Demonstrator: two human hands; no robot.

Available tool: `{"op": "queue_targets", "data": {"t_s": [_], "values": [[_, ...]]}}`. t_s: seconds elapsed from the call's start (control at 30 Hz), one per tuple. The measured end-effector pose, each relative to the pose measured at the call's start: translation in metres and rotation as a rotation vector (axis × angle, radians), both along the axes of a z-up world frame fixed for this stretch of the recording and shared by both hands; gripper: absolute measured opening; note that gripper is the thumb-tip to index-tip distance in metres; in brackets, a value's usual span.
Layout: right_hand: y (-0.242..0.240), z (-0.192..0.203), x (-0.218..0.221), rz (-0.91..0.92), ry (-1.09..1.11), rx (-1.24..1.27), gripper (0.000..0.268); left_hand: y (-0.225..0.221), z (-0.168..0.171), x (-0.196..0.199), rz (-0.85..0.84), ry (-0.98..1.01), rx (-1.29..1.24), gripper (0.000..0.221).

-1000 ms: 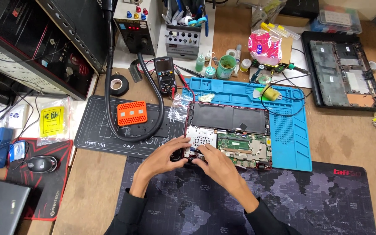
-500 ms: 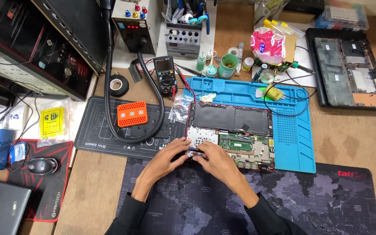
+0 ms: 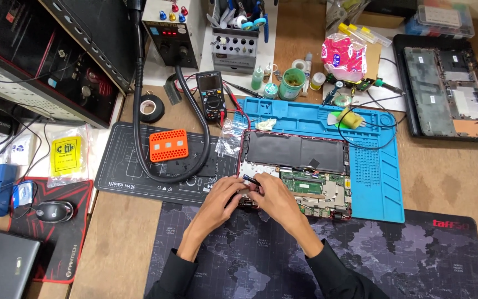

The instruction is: Disassembling a laptop by removing screws and prying off the bottom cover to access internal components.

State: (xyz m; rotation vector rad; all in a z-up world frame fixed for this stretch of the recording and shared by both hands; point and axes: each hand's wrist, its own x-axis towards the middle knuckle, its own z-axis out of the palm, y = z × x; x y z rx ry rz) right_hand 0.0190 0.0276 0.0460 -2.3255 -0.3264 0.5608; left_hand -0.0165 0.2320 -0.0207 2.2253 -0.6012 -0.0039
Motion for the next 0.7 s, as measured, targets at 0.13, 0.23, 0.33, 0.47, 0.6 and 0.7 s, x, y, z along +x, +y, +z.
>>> {"op": "queue_targets", "data": {"t_s": [0.13, 0.23, 0.33, 0.47, 0.6, 0.7], "values": [[0.004, -0.002, 0.002, 0.005, -0.012, -0.032, 0.007, -0.003, -0.01, 0.003, 0.012, -0.031, 0.007, 0.021], [0.007, 0.002, -0.007, 0.021, -0.037, -0.08, 0.008, -0.004, -0.016, -0.001, 0.021, -0.061, 0.027, 0.022], [0.01, 0.025, -0.016, -0.018, -0.147, -0.055, 0.035, -0.006, -0.006, 0.003, 0.014, -0.026, -0.014, 0.027], [0.011, 0.076, -0.029, -0.079, -0.282, 0.078, 0.03, -0.005, -0.005, 0.002, 0.014, 0.024, -0.068, 0.032], [-0.002, 0.095, -0.043, -0.209, -0.545, 0.3, 0.022, -0.002, -0.001, -0.002, 0.008, 0.096, -0.236, 0.035], [-0.005, 0.091, -0.053, -0.289, -0.642, 0.529, 0.026, -0.002, 0.014, -0.002, 0.016, 0.118, -0.319, 0.034]]}}
